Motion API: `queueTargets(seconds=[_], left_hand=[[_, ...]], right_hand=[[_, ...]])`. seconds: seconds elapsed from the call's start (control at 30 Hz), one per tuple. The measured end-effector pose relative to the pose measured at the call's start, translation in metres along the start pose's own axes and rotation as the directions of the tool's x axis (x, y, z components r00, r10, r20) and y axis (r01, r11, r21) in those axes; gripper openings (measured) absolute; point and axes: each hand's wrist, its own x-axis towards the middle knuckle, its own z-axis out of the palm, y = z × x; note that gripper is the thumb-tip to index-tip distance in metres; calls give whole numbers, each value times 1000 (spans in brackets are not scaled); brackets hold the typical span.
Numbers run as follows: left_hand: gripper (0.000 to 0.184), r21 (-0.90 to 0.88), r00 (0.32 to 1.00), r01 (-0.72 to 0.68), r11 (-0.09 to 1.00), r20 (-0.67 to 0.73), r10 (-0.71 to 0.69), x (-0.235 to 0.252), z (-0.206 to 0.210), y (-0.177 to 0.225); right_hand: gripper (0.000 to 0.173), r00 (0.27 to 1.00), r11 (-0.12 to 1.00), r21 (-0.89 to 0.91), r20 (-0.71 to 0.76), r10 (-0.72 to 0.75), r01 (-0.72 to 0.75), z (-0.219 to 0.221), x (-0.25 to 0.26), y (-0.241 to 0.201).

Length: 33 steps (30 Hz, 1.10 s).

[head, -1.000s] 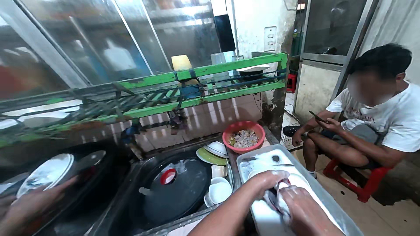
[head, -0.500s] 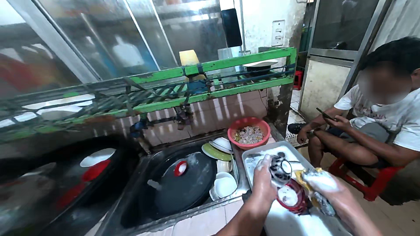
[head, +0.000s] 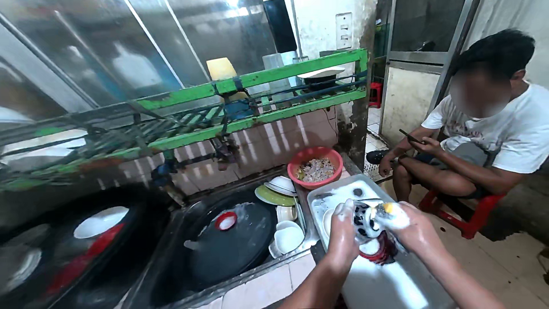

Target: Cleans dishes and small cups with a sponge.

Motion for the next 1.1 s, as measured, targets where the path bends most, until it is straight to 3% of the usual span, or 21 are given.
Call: queueTargets(seconds=[0.1,0.17,0.37,0.43,0.5,0.57,0.63,0.7,0.77,0.83,0.9,0.97,1.0,1.03,1.1], left_hand=[[32,79,999,-37,996,-17,39,2,-6,4],[32,57,999,-38,998,-33,40,2,-12,15],[32,19,1000,-30,999,0,30,0,-20,13],[34,92,997,-80,993,-10,81,3,-31,13],[35,281,979,-191,940,-12,203,10,-53,18],[34,600,941,-264,756,-12,339,14,-87,34],[34,848,915,-184,497,-37,401,29,-138,50],[36,972,951,37,230,-105,291,43,-184,64],[40,986,969,158,47,-164,183,48,-197,71],[40,999,982,33,22,-37,183,37,-166,65],[37,953,949,-299,37,293,113,18,-113,42],[38,757,757,-653,-16,652,-38,6,-70,3],[40,661,661,-749,-43,740,-124,2,-55,-15],[40,606,609,-791,-84,767,-202,1,-45,-29],[38,619,620,-776,-118,716,-321,-2,-32,-40]], right_hand=[[30,958,962,-84,-95,-269,262,18,-12,-6],[31,922,921,-97,-59,-383,377,20,-16,-7],[26,907,899,-168,-59,-418,404,16,1,-12],[29,904,895,-133,14,-428,426,27,-8,-24],[32,898,898,-76,113,-424,433,33,-15,-17],[33,935,938,-77,147,-324,337,26,-23,3],[38,976,980,-141,186,-110,138,-1,-33,23],[45,944,968,-247,308,119,-42,-31,-42,33],[44,894,941,-332,398,207,-70,-42,-50,38],[39,874,925,-381,443,198,-16,-34,-55,42],[43,814,891,-453,512,274,-15,-23,-55,47],[53,718,852,-522,582,382,-30,-16,-53,50],[55,678,838,-544,602,422,-39,-13,-52,50],[55,631,821,-569,620,466,-48,-11,-50,50],[50,563,786,-616,632,532,-50,-8,-46,48]])
